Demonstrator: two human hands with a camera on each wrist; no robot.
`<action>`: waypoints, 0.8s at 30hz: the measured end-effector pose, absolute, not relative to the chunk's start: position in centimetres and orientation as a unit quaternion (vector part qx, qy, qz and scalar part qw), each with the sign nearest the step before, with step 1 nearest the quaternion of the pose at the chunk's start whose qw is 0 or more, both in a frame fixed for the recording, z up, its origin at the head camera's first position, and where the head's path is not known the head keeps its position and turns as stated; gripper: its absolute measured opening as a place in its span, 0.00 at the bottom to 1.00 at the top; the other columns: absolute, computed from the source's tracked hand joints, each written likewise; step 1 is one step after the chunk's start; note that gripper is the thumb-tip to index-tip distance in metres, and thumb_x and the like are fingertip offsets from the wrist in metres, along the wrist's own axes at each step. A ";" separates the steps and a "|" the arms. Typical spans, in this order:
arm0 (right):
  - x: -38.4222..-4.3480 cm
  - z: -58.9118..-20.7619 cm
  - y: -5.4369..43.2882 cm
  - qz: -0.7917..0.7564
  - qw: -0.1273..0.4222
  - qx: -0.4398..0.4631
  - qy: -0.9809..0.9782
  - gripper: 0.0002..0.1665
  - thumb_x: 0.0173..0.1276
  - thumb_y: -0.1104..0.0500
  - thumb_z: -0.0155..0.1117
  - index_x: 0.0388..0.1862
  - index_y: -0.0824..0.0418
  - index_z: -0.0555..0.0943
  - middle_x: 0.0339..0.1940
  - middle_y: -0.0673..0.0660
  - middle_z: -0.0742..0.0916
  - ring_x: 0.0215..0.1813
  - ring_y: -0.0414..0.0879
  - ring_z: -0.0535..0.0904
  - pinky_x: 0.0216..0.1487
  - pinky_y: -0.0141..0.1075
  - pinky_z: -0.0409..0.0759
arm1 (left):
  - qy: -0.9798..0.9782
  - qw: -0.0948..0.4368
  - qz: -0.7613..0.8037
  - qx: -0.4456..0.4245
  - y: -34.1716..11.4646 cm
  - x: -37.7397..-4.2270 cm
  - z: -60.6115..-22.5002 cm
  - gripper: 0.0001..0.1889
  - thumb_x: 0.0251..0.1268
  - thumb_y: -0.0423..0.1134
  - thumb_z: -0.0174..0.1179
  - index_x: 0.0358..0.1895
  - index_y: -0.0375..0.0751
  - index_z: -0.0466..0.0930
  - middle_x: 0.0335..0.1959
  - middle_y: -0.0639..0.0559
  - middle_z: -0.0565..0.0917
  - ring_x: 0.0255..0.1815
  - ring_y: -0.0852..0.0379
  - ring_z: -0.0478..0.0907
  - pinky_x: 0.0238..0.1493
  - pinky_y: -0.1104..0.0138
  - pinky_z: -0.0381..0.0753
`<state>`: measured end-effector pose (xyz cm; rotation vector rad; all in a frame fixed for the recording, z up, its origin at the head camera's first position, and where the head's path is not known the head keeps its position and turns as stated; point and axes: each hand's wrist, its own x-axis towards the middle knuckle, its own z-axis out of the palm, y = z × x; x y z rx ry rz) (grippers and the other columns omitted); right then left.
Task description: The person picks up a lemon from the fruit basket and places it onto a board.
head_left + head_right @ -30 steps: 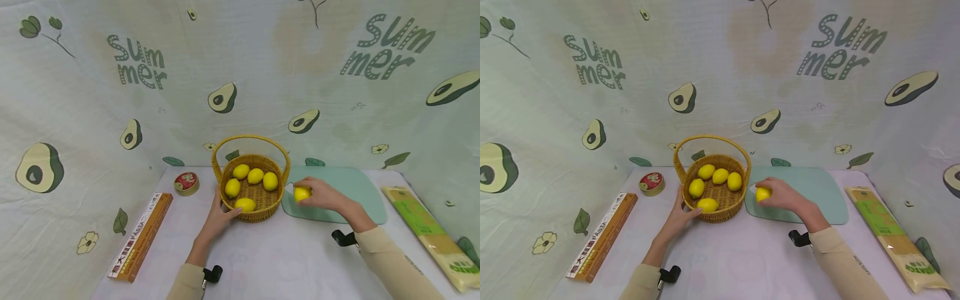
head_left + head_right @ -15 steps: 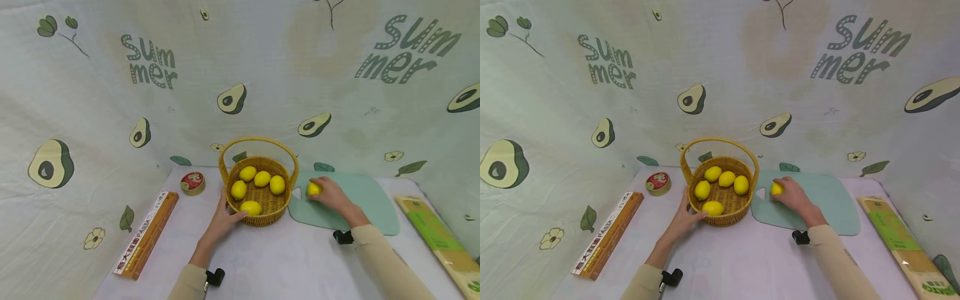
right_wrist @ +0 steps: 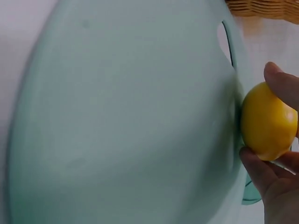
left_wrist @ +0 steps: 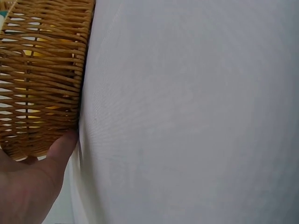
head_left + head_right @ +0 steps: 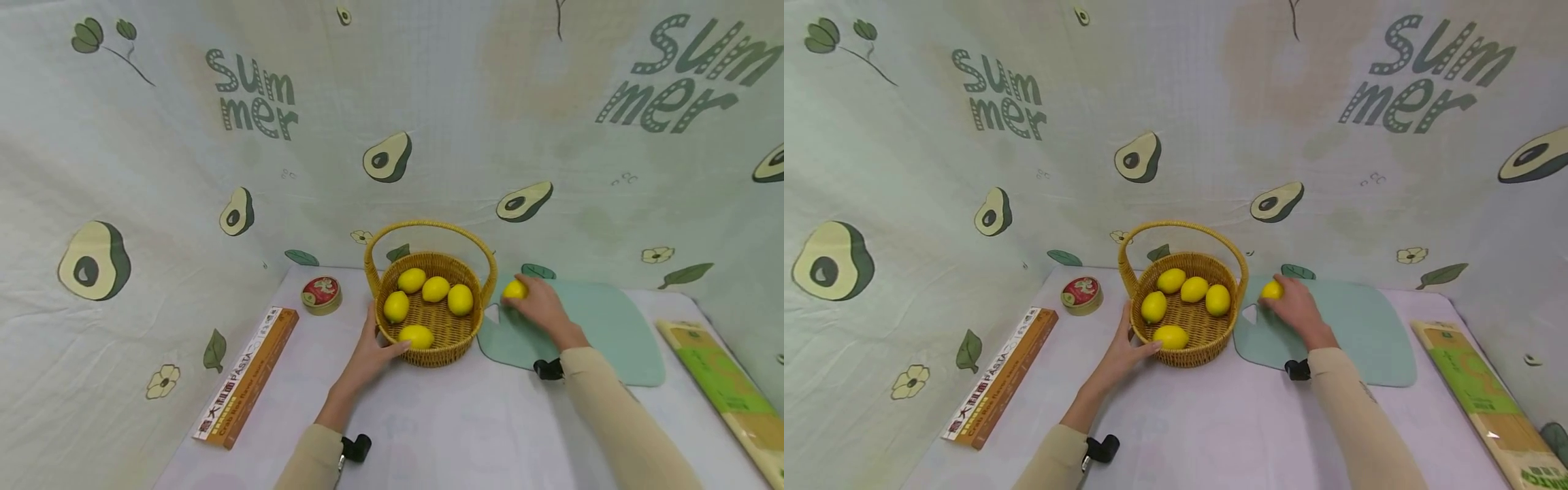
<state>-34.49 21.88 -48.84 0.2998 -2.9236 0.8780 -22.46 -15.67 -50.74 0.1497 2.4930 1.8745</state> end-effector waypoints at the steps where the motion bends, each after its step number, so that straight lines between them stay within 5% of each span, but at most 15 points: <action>1: -34.6 -48.9 21.8 0.288 0.038 0.092 -0.952 0.46 0.65 0.46 0.69 0.72 0.71 0.65 0.69 0.76 0.72 0.63 0.69 0.70 0.59 0.61 0.72 | 0.798 0.010 0.600 0.050 -15.6 -22.4 -50.7 0.62 0.59 0.51 0.71 0.80 0.62 0.24 0.83 0.51 0.32 0.84 0.47 0.38 0.80 0.43 0.43; 18: -34.8 -48.4 21.5 0.268 0.040 0.054 -0.961 0.50 0.67 0.36 0.62 0.71 0.72 0.65 0.61 0.76 0.76 0.51 0.64 0.73 0.47 0.55 0.74 | 0.787 0.005 0.615 0.052 -15.5 -22.3 -50.7 0.62 0.59 0.46 0.72 0.80 0.62 0.26 0.83 0.51 0.33 0.84 0.45 0.38 0.79 0.41 0.43; 24: -34.0 -48.0 22.0 0.254 0.034 0.055 -0.965 0.52 0.67 0.33 0.60 0.73 0.71 0.62 0.66 0.77 0.72 0.58 0.68 0.72 0.55 0.61 0.74 | 0.789 0.005 0.613 0.049 -15.6 -22.2 -50.7 0.61 0.59 0.47 0.71 0.80 0.62 0.26 0.83 0.51 0.34 0.84 0.45 0.39 0.79 0.41 0.44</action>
